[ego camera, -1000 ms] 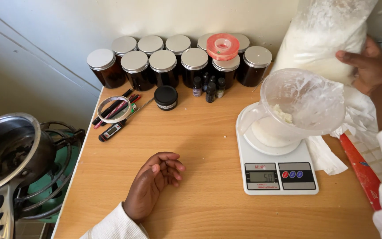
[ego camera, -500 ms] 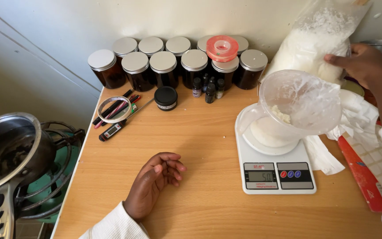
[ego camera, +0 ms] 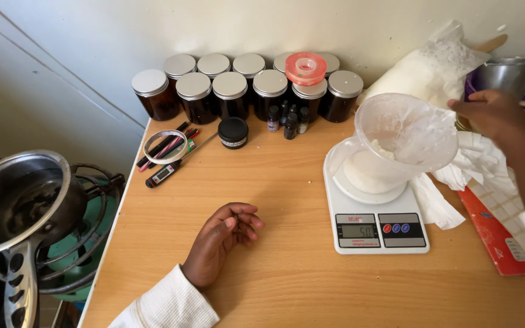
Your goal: Measuring wax flakes into a pitcher using a wooden spatula and a digital scale
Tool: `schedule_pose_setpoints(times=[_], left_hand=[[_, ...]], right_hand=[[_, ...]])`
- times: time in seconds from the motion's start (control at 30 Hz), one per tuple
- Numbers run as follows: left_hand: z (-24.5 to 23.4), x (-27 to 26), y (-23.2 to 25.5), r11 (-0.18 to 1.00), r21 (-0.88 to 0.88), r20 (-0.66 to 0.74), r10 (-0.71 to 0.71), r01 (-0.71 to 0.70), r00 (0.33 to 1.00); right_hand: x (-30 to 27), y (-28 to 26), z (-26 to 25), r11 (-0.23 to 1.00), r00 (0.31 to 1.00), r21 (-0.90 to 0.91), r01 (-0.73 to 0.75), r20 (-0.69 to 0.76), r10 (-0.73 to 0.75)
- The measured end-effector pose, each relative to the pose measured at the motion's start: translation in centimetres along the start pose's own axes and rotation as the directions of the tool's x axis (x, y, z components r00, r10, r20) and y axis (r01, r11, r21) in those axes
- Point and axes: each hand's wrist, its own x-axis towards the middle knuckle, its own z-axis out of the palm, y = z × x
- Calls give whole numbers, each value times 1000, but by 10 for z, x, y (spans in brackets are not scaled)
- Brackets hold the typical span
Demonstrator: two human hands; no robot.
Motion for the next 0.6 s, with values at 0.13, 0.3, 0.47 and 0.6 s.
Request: schedule_pose_setpoints(times=[0.13, 0.3, 0.47, 0.6], left_hand=[[-3, -1, -4, 1000, -18, -3, 18, -18, 1000], [-3, 0, -1, 999, -38, 6, -19, 19, 1000], [0, 0, 5, 999, -38, 13, -14, 14, 1000], [-1, 1, 4, 999, -41, 20, -22, 23, 1000]], right_hand=[[50, 22, 23, 1000, 994, 8, 1, -113, 0], [77, 17, 32, 999, 992, 36, 39, -119, -35], [117, 13, 52, 959, 981, 270, 87, -193, -35], [173, 26, 71, 900, 923, 435, -12, -341, 177]])
